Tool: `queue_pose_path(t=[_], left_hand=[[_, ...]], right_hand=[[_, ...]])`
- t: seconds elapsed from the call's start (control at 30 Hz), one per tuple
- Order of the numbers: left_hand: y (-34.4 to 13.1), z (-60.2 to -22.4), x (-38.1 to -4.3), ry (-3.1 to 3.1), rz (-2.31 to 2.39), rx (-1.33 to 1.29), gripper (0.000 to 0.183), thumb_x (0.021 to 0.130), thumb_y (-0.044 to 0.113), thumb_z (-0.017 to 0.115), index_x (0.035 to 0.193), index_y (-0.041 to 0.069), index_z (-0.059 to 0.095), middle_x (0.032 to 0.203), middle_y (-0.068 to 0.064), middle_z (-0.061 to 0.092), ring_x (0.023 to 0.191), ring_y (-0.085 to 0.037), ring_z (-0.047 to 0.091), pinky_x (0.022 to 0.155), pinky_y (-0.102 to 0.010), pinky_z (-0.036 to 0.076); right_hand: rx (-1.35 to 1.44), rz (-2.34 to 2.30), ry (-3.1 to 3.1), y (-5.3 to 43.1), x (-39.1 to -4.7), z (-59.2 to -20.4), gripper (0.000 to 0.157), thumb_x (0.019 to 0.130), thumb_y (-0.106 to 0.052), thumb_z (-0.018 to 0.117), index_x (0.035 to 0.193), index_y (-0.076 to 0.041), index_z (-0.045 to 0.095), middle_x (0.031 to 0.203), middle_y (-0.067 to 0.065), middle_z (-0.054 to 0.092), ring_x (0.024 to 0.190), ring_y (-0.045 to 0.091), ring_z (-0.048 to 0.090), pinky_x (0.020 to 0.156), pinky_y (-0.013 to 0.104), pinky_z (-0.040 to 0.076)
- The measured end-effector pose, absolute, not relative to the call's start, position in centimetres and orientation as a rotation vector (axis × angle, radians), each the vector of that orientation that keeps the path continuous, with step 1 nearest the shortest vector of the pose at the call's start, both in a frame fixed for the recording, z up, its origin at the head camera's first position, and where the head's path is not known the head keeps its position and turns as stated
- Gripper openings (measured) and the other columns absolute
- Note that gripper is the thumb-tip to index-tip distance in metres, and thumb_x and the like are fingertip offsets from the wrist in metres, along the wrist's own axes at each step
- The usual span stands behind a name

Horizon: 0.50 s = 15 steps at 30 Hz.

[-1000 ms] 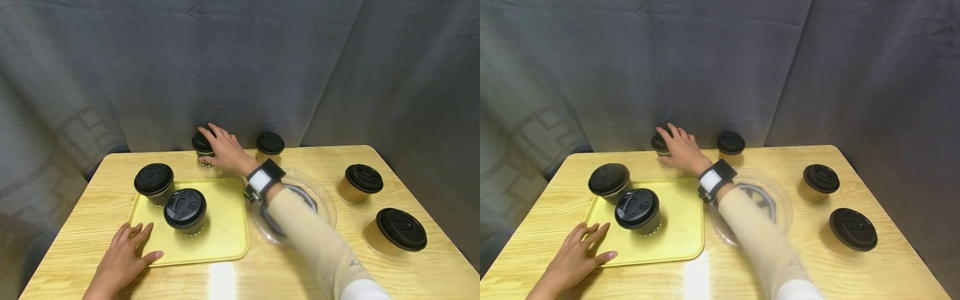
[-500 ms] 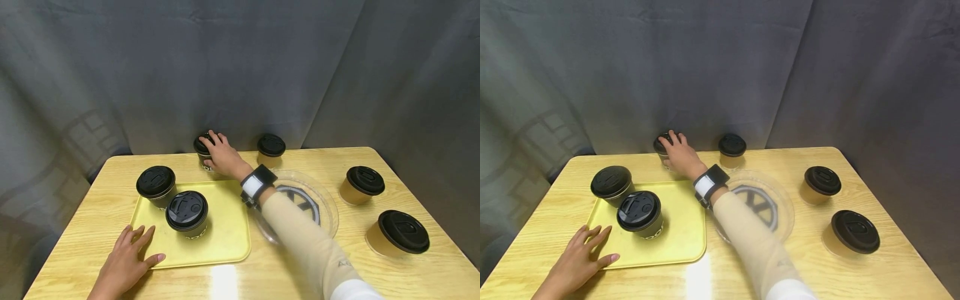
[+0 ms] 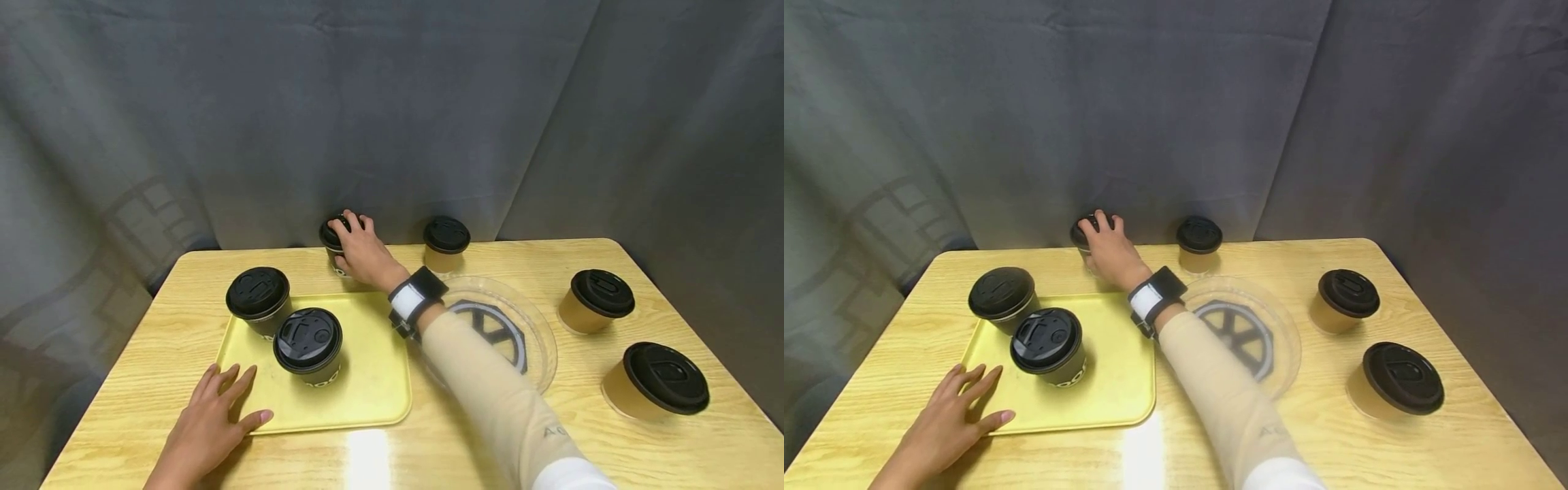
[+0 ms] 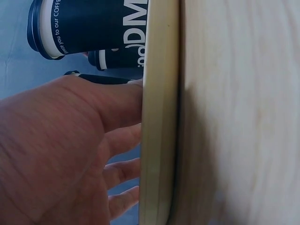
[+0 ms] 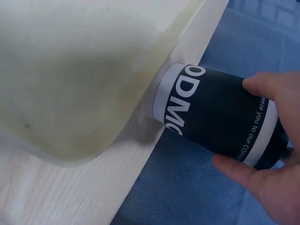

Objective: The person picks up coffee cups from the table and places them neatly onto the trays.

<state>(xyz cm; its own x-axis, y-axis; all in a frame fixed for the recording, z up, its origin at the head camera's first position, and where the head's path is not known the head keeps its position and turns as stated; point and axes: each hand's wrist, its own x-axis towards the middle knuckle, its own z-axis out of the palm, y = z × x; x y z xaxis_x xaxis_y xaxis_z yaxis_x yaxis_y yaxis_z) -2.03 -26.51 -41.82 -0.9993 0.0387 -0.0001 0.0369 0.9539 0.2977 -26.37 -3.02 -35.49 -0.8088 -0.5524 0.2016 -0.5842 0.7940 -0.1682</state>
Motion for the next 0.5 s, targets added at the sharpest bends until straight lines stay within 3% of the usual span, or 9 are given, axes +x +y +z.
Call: queue_pose_path(t=[0.1,0.33,0.5], left_hand=[[-26.58,-41.74,-2.08,3.104,0.465,0.06,0.08,0.079,0.056,0.071,0.14,0.008,0.052,0.14,-0.03,0.047,0.135,-0.054,0.028,0.099,-0.073,0.034],[-26.56,-41.62,-2.23,3.096,0.462,0.059,0.08,0.08,0.057,0.07,0.14,0.008,0.052,0.141,-0.03,0.046,0.136,-0.053,0.027,0.099,-0.074,0.034],[-26.56,-41.56,-2.32,3.092,0.449,0.055,0.08,0.08,0.058,0.069,0.141,0.008,0.051,0.141,-0.03,0.046,0.136,-0.054,0.027,0.098,-0.074,0.034]], right_hand=[[0.904,0.36,-2.84,-3.1,-26.44,-35.44,0.059,0.096,-0.027,0.061,0.146,-0.017,0.033,0.156,0.017,0.024,0.141,0.041,0.029,0.11,0.045,0.043],[0.938,0.394,-2.778,-2.93,-26.82,-35.56,0.06,0.093,-0.026,0.066,0.144,-0.015,0.037,0.152,0.019,0.03,0.143,0.037,0.029,0.117,0.046,0.032],[0.945,0.319,-2.782,-2.68,-26.94,-35.77,0.061,0.095,-0.031,0.062,0.148,-0.017,0.034,0.154,0.018,0.027,0.139,0.041,0.032,0.103,0.043,0.049]])
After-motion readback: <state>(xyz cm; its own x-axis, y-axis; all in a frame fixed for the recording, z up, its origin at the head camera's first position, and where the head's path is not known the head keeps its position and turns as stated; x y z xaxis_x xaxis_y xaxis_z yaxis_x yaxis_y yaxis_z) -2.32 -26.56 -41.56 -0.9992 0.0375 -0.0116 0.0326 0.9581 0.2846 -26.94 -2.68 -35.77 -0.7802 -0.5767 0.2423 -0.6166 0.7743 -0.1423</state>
